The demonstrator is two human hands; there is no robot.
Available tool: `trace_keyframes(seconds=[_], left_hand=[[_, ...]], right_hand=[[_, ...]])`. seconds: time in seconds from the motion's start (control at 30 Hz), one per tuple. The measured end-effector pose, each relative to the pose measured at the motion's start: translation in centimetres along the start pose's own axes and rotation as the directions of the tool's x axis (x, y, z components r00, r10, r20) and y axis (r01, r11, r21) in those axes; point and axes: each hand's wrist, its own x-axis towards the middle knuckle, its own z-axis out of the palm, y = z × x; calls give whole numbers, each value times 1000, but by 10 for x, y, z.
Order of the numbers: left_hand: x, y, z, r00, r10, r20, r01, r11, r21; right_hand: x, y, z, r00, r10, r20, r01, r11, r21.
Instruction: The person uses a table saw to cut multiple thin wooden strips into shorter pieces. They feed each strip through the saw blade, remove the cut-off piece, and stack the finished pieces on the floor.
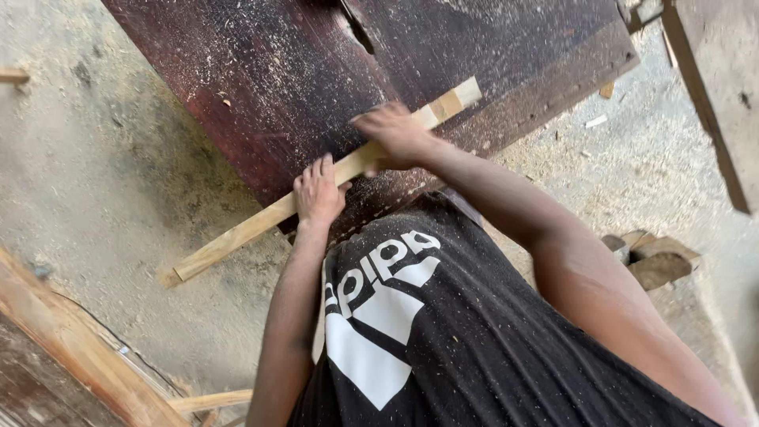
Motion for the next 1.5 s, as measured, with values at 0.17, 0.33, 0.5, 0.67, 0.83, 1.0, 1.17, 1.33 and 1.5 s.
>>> trace_keyframes(seconds=[0.17, 0.33, 0.5, 0.67, 0.83, 1.0, 1.17, 1.33, 1.5], left_hand=[[6, -21, 24, 999, 21, 31, -24, 993, 118], [17, -35, 20, 990, 75, 120, -85, 993, 79], [57, -62, -20, 992, -12, 125, 0, 995, 100], [106, -87, -63, 1000, 7, -10, -6, 994, 110], [135, -106, -81, 1000, -27, 9, 26, 994, 105], [148, -117, -90, 999, 41, -7, -40, 993, 110], [149, -116, -91, 998, 61, -18, -58, 991, 123], [152, -121, -90, 999, 41, 19, -43, 992, 115], [162, -129, -95, 998, 65, -15, -63, 992, 109]], right_hand=[[-64, 122, -15, 997, 74, 18, -64, 941, -333], [-47, 167, 33, 950, 138, 279, -49, 951, -305], [8, 173, 19, 967, 90, 239, -8, 946, -325], [71, 179, -6, 992, 71, 105, -30, 935, -354], [115, 192, -22, 989, 86, 122, -36, 931, -363], [100, 118, -50, 976, 174, -129, -215, 853, -476], [131, 7, -18, 962, -247, -116, 202, 931, -304], [204, 22, 13, 981, 6, 195, 37, 975, -217], [224, 31, 12, 994, 0, 105, 34, 947, -321]])
